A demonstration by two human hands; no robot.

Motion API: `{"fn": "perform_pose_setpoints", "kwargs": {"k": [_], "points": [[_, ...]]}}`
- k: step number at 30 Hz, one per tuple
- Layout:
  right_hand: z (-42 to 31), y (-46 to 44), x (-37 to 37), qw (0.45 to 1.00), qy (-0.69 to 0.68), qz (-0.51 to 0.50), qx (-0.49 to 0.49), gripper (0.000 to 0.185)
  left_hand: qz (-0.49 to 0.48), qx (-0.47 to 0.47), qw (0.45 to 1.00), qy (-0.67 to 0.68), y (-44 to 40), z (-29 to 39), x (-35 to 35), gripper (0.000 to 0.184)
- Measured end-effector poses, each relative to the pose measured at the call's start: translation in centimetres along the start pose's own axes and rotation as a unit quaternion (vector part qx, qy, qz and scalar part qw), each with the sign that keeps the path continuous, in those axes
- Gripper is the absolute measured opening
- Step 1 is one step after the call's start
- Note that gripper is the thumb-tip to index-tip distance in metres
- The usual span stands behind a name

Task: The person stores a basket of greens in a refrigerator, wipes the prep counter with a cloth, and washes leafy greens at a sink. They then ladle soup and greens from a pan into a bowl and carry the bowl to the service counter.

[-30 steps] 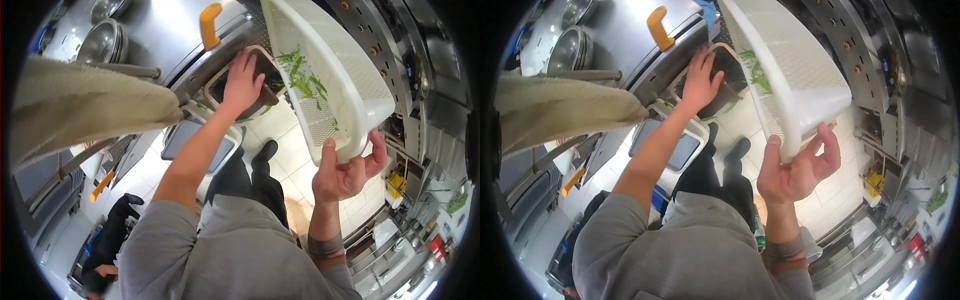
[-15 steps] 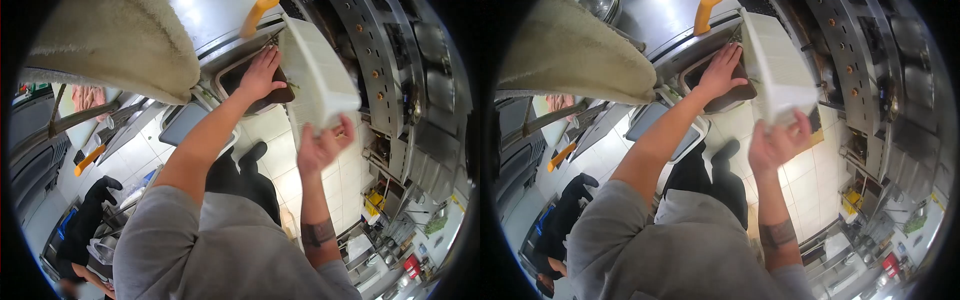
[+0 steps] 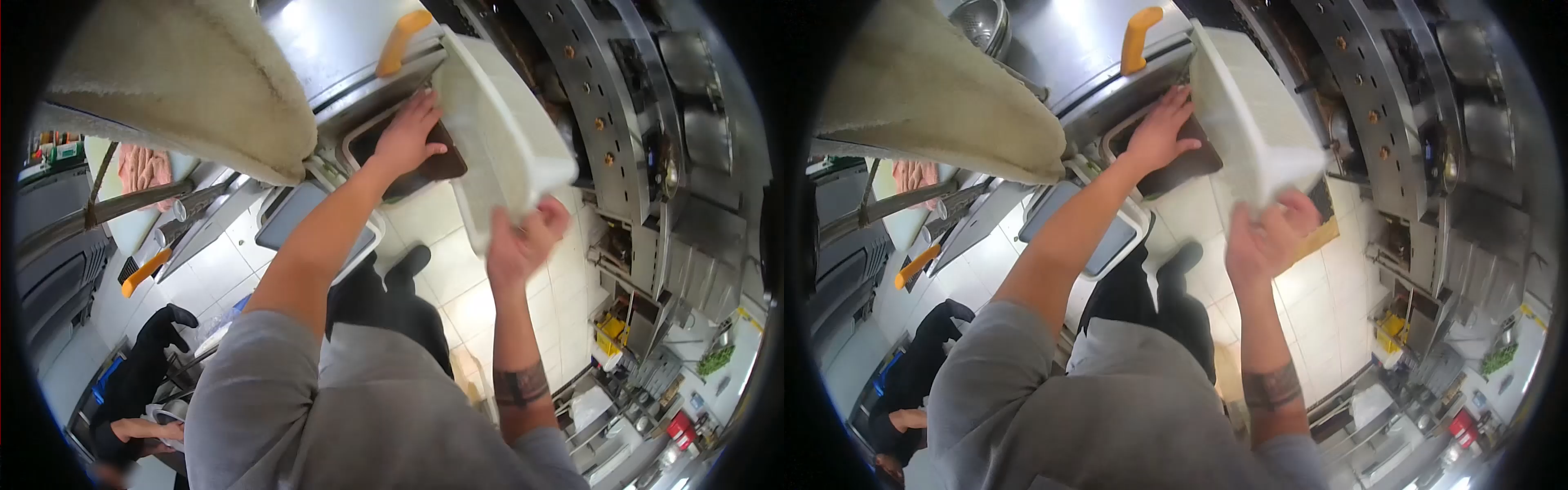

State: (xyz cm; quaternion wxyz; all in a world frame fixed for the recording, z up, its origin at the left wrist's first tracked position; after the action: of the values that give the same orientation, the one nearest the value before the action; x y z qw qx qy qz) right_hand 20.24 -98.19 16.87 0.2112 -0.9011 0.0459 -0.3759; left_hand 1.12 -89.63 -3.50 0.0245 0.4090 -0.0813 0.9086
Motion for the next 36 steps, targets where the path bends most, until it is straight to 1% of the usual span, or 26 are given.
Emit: {"fn": "perform_pose_setpoints", "kwargs": {"k": [1,3,4,6,7,8,9,10,11,12,13,14,15,17,18,20,21,22,24,25,27,29,31,32,34,36], "points": [[0.6,-0.4,1.6,0.989,-0.102,0.092,-0.062,0.024,0.01,-0.004,1.0,-0.007,0.1,0.1,0.1,0.074],[1.3,0.9,-0.7,0.998,0.043,-0.004,0.053,0.021,0.037,-0.02,0.999,0.012,0.8,0.0,-0.1,0.075],[2.6,1.6,0.7,0.998,0.05,0.006,0.047,0.021,0.029,-0.025,0.999,0.017,0.7,0.4,0.1,0.073],[6.1,0.2,2.9,0.987,0.156,0.04,-0.02,0.023,0.047,-0.023,0.999,0.009,-0.5,0.5,0.9,0.071],[6.7,-0.8,6.2,0.984,0.127,0.088,-0.092,0.031,0.051,0.004,0.999,0.007,0.5,0.0,0.8,0.069],[8.0,-1.0,9.9,0.969,0.187,0.141,-0.083,0.031,0.131,0.053,0.988,0.061,1.9,-0.8,2.0,0.06],[9.5,-0.7,13.3,0.959,0.146,0.173,-0.173,0.033,0.15,0.118,0.98,0.063,3.7,-1.9,2.3,0.049],[10.1,0.1,16.3,0.957,0.139,0.199,-0.158,0.034,0.171,0.177,0.967,0.067,5.7,-3.0,2.2,0.04],[12.1,1.4,18.9,0.961,0.08,0.198,-0.178,0.038,0.091,0.217,0.972,-0.021,7.9,-5.4,-1.7,0.022],[11.8,2.8,21.0,0.94,0.096,0.218,-0.246,0.042,-0.028,0.258,0.966,0.001,10.5,-6.7,-5.8,0.012],[11.8,4.1,22.8,0.938,0.101,0.222,-0.245,0.042,-0.263,0.156,0.949,-0.071,12.4,-5.7,-10.0,0.03],[12.5,5.8,24.5,0.929,0.128,0.207,-0.278,0.044,-0.332,0.059,0.93,-0.149,15.0,-5.4,-12.7,0.041],[13.5,7.6,26.1,0.918,0.152,0.192,-0.311,0.047,-0.333,0.054,0.93,-0.145,16.1,-5.6,-14.3,0.041],[17.3,12.1,29.5,0.91,0.143,0.216,-0.325,0.045,-0.089,0.123,0.963,-0.221,16.6,-5.8,-12.1,0.052],[19.4,14.2,30.9,0.902,0.125,0.239,-0.335,0.044,-0.084,0.177,0.96,-0.201,16.5,-5.2,-10.9,0.063],[21.8,16.9,32.2,0.903,0.098,0.242,-0.341,0.037,-0.055,0.174,0.968,-0.174,17.0,-2.7,-9.8,0.061],[23.4,18.0,32.2,0.903,0.076,0.243,-0.347,0.03,-0.03,0.171,0.975,-0.142,17.7,-1.4,-8.7,0.059],[26.4,18.9,32.2,0.904,0.06,0.242,-0.347,0.03,-0.002,0.117,0.985,-0.129,18.9,0.6,-7.8,0.056],[33.7,22.0,31.4,0.876,0.201,0.142,-0.415,0.026,0.001,0.133,0.986,-0.099,22.2,4.8,-6.5,0.046],[35.2,23.0,29.4,0.879,0.186,0.141,-0.416,0.026,-0.008,0.168,0.983,-0.072,24.8,6.4,-6.5,0.042],[35.1,22.1,25.3,0.813,0.389,0.155,-0.405,0.04,-0.023,0.186,0.98,-0.074,29.8,10.0,-6.7,0.029],[33.9,21.0,18.9,0.836,0.329,0.072,-0.434,0.053,-0.019,0.216,0.976,0.011,35.4,12.9,-7.4,0.025],[32.7,20.3,10.9,0.816,0.248,0.095,-0.514,0.046,-0.064,0.238,0.968,0.043,41.1,16.3,-7.3,0.027],[31.1,19.5,10.1,0.825,0.244,0.084,-0.503,0.046,-0.091,0.264,0.959,0.057,44.1,17.7,-7.1,0.03],[29.2,19.7,6.3,0.832,0.143,-0.098,-0.526,0.041,-0.119,0.313,0.939,0.081,50.3,18.8,-6.5,0.031],[30.2,20.8,7.2,0.782,0.302,-0.118,-0.532,0.039,-0.087,0.361,0.926,0.073,55.9,19.4,-4.0,0.03]]}}
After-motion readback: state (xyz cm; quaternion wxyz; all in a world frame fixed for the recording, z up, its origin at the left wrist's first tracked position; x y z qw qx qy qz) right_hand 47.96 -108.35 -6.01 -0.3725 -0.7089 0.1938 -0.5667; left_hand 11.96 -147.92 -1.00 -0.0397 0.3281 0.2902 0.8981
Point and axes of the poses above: each hand's wrist, its own y-axis away from the middle knuckle, its own x-axis out of the back of the hand, z = x × y, the point moved 9 cm from there along -y, towards the middle knuckle, and after that the axes turned 1 degree about -x, right-handed, at the moved point
